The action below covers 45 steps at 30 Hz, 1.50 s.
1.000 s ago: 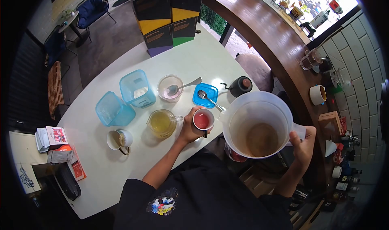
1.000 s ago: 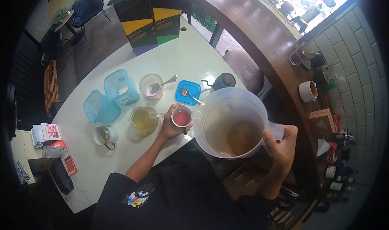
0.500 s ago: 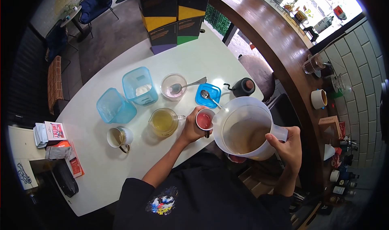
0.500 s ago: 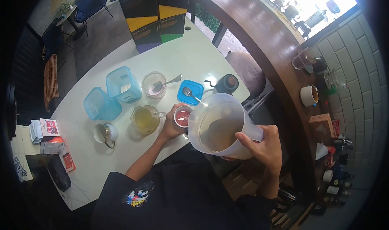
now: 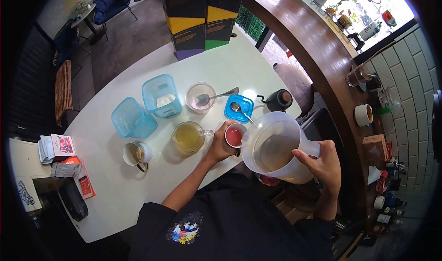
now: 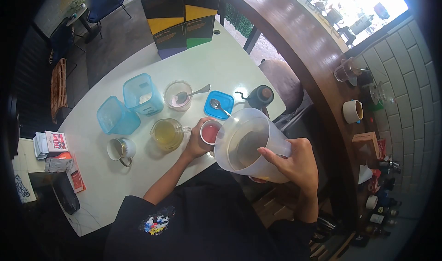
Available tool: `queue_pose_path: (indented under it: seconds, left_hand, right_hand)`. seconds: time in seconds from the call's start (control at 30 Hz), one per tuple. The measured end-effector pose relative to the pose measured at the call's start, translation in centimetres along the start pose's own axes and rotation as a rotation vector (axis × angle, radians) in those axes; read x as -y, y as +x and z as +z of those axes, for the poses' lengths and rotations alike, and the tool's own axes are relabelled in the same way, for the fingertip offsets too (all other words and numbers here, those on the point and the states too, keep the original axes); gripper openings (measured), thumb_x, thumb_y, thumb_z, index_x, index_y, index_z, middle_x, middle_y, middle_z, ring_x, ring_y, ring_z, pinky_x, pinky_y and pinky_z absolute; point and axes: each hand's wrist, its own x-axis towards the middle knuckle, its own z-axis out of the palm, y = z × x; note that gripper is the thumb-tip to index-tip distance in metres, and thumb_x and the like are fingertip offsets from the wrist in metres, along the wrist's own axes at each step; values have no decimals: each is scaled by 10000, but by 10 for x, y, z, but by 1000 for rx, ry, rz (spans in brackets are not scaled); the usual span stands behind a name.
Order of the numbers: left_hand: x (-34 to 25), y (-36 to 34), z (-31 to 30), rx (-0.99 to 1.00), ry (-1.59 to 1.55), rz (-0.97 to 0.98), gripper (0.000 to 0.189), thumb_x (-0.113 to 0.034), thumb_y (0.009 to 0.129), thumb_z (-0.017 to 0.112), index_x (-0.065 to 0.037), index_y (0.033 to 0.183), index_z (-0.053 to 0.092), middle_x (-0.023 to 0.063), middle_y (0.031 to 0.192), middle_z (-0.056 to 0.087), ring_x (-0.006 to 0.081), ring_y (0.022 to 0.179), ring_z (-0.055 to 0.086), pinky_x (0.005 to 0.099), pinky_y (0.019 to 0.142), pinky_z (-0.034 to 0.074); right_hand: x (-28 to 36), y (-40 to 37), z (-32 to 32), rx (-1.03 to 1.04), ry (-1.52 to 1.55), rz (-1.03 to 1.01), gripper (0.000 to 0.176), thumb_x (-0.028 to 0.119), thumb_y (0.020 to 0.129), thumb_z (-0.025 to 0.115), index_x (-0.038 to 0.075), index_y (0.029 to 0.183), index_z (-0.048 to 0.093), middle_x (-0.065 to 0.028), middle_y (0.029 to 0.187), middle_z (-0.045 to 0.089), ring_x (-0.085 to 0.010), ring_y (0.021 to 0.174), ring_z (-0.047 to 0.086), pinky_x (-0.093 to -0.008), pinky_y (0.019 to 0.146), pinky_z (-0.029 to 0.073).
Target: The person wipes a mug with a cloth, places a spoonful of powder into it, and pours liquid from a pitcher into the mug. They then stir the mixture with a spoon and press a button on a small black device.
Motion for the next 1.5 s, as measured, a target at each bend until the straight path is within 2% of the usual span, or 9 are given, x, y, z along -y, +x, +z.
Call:
queue_pose_path:
  seconds: [0.17, 0.4, 1.0, 1.07, 1.1, 1.17, 1.3, 1.37, 1.5]
  left_hand:
    - [7, -3, 1, 9, -13, -51, 726, -200, 662, 905, -11, 1255, 531, 118, 1074, 692, 223, 993, 688, 357, 907, 533]
    - [-5, 0, 0, -10, -9, 0, 683, -185, 690, 887, -13, 1250, 535, 114, 1063, 692, 219, 982, 688, 355, 900, 533]
    - [1, -1, 1, 9, -39, -58, 706, -131, 661, 894, -21, 1261, 536, 111, 1094, 688, 206, 1026, 677, 349, 919, 528]
    - [1, -1, 1, -9, -37, -32, 749, -64, 600, 851, -44, 1275, 527, 152, 1069, 688, 303, 1005, 690, 389, 889, 538]
    - [0, -1, 1, -9, -38, -32, 749, -64, 600, 851, -44, 1275, 527, 152, 1069, 688, 303, 1005, 690, 389, 889, 538]
    - [-2, -1, -1, 5, -24, -22, 685, -115, 674, 878, -21, 1259, 534, 109, 1080, 690, 209, 1012, 682, 349, 914, 530]
    - [1, -1, 0, 2, -15, -26, 684, -108, 673, 876, -22, 1259, 532, 110, 1084, 690, 207, 1012, 682, 347, 913, 530]
    - [4, -1, 2, -10, -48, -38, 773, -83, 590, 874, -43, 1277, 524, 157, 1089, 683, 306, 1019, 685, 391, 892, 537]
    - [5, -2, 2, -1, -54, -42, 769, -94, 596, 881, -44, 1276, 524, 158, 1095, 682, 308, 1019, 685, 392, 891, 538]
  right_hand:
    - [1, 2, 1, 2, -24, -12, 510, 378, 778, 849, -114, 849, 738, -194, 706, 727, -241, 638, 745, -313, 577, 572]
    - [12, 6, 1, 6, -85, -54, 524, 394, 780, 851, -114, 835, 733, -199, 703, 723, -256, 624, 742, -326, 567, 567]
    - [19, 12, -3, 39, -172, -103, 572, 439, 789, 835, -121, 786, 719, -209, 687, 715, -294, 616, 739, -350, 577, 578]
    - [19, 12, -3, 49, -171, -108, 579, 451, 790, 830, -118, 797, 724, -209, 696, 718, -300, 620, 740, -348, 579, 580]
    - [20, 12, -3, 49, -171, -108, 579, 451, 790, 830, -118, 797, 724, -209, 696, 718, -300, 620, 740, -348, 579, 580]
    - [22, 12, -4, 48, -189, -105, 585, 461, 790, 826, -115, 805, 727, -210, 703, 720, -306, 627, 740, -348, 582, 582]
    - [24, 12, -5, 51, -207, -111, 584, 460, 789, 827, -115, 806, 728, -214, 705, 720, -308, 634, 742, -349, 587, 585]
    - [24, 13, -6, 56, -209, -121, 585, 465, 792, 822, -112, 801, 728, -216, 705, 719, -314, 639, 741, -352, 591, 587]
    - [24, 13, -5, 62, -218, -121, 592, 471, 795, 816, -114, 791, 724, -217, 700, 717, -320, 638, 740, -356, 593, 588]
